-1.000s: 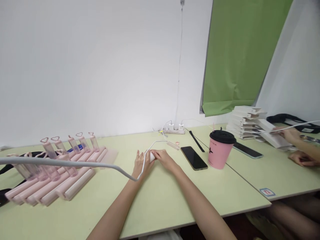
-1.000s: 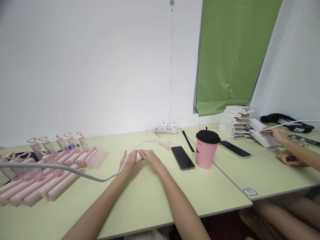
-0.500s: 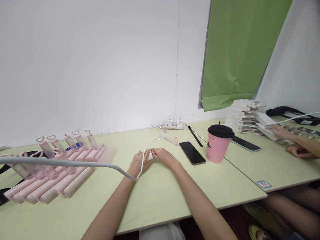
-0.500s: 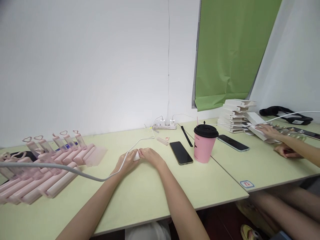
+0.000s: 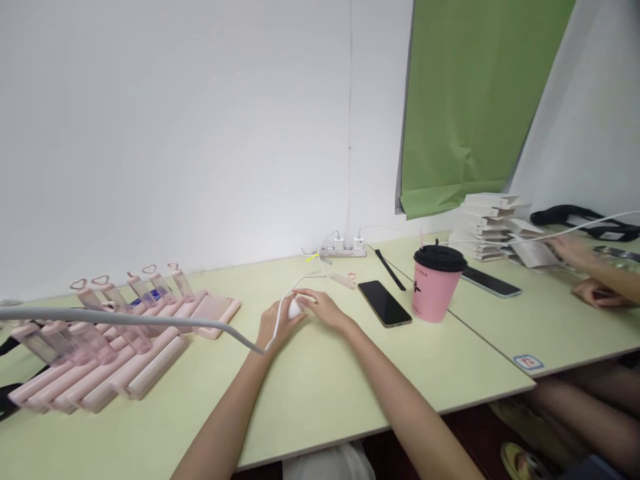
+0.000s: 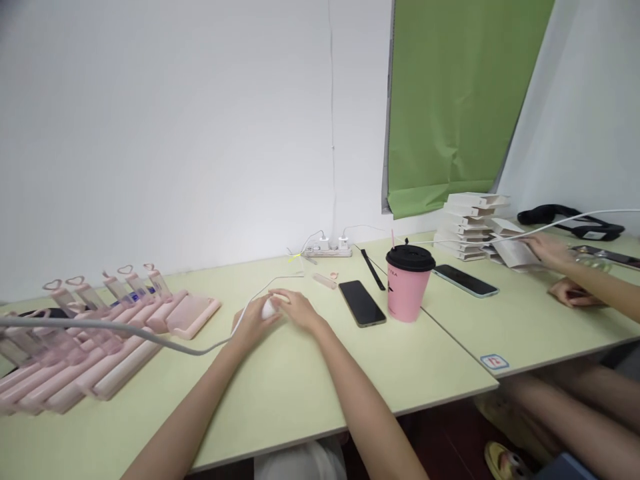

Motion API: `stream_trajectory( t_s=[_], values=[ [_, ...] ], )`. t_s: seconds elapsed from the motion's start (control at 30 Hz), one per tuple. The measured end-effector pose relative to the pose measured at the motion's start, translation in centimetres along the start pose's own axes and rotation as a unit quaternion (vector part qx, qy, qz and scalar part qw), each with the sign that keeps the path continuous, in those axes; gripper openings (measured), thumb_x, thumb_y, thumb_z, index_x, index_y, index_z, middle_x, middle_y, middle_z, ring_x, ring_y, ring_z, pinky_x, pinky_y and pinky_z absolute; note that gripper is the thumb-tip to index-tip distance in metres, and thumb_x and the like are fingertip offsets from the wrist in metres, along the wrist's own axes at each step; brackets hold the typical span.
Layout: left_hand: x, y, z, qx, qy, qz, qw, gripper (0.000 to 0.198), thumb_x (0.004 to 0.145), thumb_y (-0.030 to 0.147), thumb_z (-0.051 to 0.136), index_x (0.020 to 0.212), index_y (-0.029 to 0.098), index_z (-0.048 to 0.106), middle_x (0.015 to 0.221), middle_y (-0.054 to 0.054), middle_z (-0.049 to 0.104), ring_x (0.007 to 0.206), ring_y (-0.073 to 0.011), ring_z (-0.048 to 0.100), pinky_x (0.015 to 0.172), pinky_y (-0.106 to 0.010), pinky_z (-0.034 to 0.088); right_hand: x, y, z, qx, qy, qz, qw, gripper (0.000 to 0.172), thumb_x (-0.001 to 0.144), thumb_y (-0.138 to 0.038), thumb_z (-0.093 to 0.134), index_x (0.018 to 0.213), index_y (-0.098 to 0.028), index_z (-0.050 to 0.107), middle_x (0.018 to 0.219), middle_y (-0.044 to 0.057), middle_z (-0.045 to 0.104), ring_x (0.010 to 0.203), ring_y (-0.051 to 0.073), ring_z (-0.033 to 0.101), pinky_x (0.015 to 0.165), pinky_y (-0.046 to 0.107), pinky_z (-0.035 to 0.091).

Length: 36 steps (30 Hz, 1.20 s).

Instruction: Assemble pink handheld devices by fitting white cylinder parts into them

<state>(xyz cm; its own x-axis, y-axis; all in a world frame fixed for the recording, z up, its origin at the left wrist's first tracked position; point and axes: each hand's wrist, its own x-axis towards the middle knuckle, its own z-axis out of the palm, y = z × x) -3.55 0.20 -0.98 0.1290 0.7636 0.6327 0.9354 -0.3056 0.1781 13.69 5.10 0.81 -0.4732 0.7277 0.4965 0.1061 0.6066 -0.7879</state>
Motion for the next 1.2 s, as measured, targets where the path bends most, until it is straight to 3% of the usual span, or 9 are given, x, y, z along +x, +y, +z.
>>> stream_trajectory(
  t_s=[0.17, 0.3, 0.37, 0.57, 0.77, 0.9, 1.03, 1.13, 1.2],
  values=[
    [0.3, 0.4, 0.8, 0.022, -0.023, 0.079, 0.996, 0.065, 0.072, 0.053, 0.056, 0.126, 0.018, 0.043, 0.103, -0.012, 0.061, 0.100, -0.0260, 0.052, 0.085, -0.040, 0.042, -0.4, 1.3, 1.7, 0.133, -0.073, 0.102, 0.983, 0.067, 0.068, -0.027, 0.066, 0.131, -0.024, 0.043, 0.114, 0.008, 0.061, 0.094, 0.019, 0.061, 0.081, 0.036, 0.049],
    [0.4, -0.4, -0.4, 0.014, -0.007, 0.108, 0.994, 0.085, 0.066, 0.057, 0.061, 0.134, 0.015, 0.032, 0.125, -0.016, 0.049, 0.116, -0.0309, 0.042, 0.103, -0.055, 0.019, -0.1, 2.7, 0.7, 0.141, -0.028, 0.113, 0.983, 0.057, 0.065, -0.025, 0.069, 0.120, -0.021, 0.055, 0.106, 0.008, 0.065, 0.081, 0.016, 0.062, 0.078, 0.033, 0.049],
    [0.4, -1.2, -0.9, -0.025, -0.005, 0.049, 0.998, 0.089, 0.064, 0.053, 0.064, 0.136, 0.014, 0.027, 0.128, -0.017, 0.046, 0.118, -0.0318, 0.041, 0.101, -0.056, 0.023, 0.0, 3.2, -0.1, 0.110, -0.003, 0.124, 0.986, 0.049, 0.067, -0.028, 0.067, 0.114, -0.018, 0.060, 0.103, 0.009, 0.066, 0.077, 0.015, 0.061, 0.075, 0.031, 0.049],
    [0.2, -3.3, -0.9, -0.276, -0.093, -0.110, 0.950, 0.049, 0.068, 0.035, 0.063, 0.111, 0.014, 0.056, 0.104, -0.012, 0.061, 0.087, -0.0210, 0.060, 0.076, -0.036, 0.049, -0.3, 4.3, -1.4, -0.047, 0.013, 0.136, 0.990, 0.052, 0.061, -0.025, 0.073, 0.111, -0.021, 0.061, 0.099, 0.005, 0.067, 0.074, 0.013, 0.059, 0.071, 0.028, 0.048],
    [0.5, -3.4, -0.3, -0.301, -0.050, -0.194, 0.932, 0.049, 0.060, 0.033, 0.069, 0.104, 0.012, 0.059, 0.094, -0.010, 0.064, 0.075, -0.0177, 0.060, 0.068, -0.031, 0.048, -0.3, 4.3, -1.3, -0.132, 0.014, 0.135, 0.982, 0.049, 0.065, -0.030, 0.071, 0.111, -0.020, 0.062, 0.096, 0.004, 0.068, 0.078, 0.016, 0.061, 0.076, 0.028, 0.045],
    [0.6, -3.7, -0.4, -0.256, -0.065, -0.208, 0.942, 0.039, 0.061, 0.036, 0.067, 0.092, 0.014, 0.064, 0.080, -0.006, 0.065, 0.073, -0.0182, 0.060, 0.066, -0.029, 0.046, -0.7, 3.4, -2.4, -0.277, 0.024, 0.119, 0.953, 0.043, 0.068, -0.037, 0.068, 0.109, -0.023, 0.063, 0.100, 0.006, 0.066, 0.090, 0.021, 0.058, 0.079, 0.031, 0.043],
    [0.4, -3.8, -0.2, -0.234, -0.062, -0.183, 0.953, 0.035, 0.064, 0.038, 0.063, 0.091, 0.015, 0.063, 0.084, -0.006, 0.066, 0.072, -0.0175, 0.059, 0.064, -0.028, 0.044, -0.8, 2.7, -3.1, -0.385, 0.025, 0.089, 0.918, 0.065, 0.067, -0.041, 0.069, 0.126, -0.026, 0.049, 0.123, 0.009, 0.053, 0.116, 0.027, 0.041, 0.090, 0.039, 0.035],
    [0.4, -3.4, 0.0, -0.237, -0.067, -0.155, 0.957, 0.033, 0.066, 0.037, 0.061, 0.091, 0.015, 0.063, 0.086, -0.006, 0.066, 0.072, -0.0168, 0.058, 0.065, -0.028, 0.044, -0.7, 2.7, -2.4, -0.379, 0.001, 0.046, 0.924, 0.073, 0.068, -0.045, 0.068, 0.133, -0.029, 0.039, 0.135, 0.008, 0.042, 0.124, 0.026, 0.032, 0.097, 0.043, 0.028],
    [0.4, -3.0, 0.0, -0.245, -0.074, -0.144, 0.956, 0.036, 0.067, 0.036, 0.061, 0.096, 0.016, 0.062, 0.089, -0.006, 0.066, 0.072, -0.0162, 0.059, 0.067, -0.029, 0.045, -0.6, 2.9, -1.7, -0.356, -0.027, 0.016, 0.934, 0.065, 0.071, -0.041, 0.066, 0.130, -0.029, 0.042, 0.132, 0.007, 0.046, 0.123, 0.023, 0.036, 0.099, 0.042, 0.024]
  ],
)
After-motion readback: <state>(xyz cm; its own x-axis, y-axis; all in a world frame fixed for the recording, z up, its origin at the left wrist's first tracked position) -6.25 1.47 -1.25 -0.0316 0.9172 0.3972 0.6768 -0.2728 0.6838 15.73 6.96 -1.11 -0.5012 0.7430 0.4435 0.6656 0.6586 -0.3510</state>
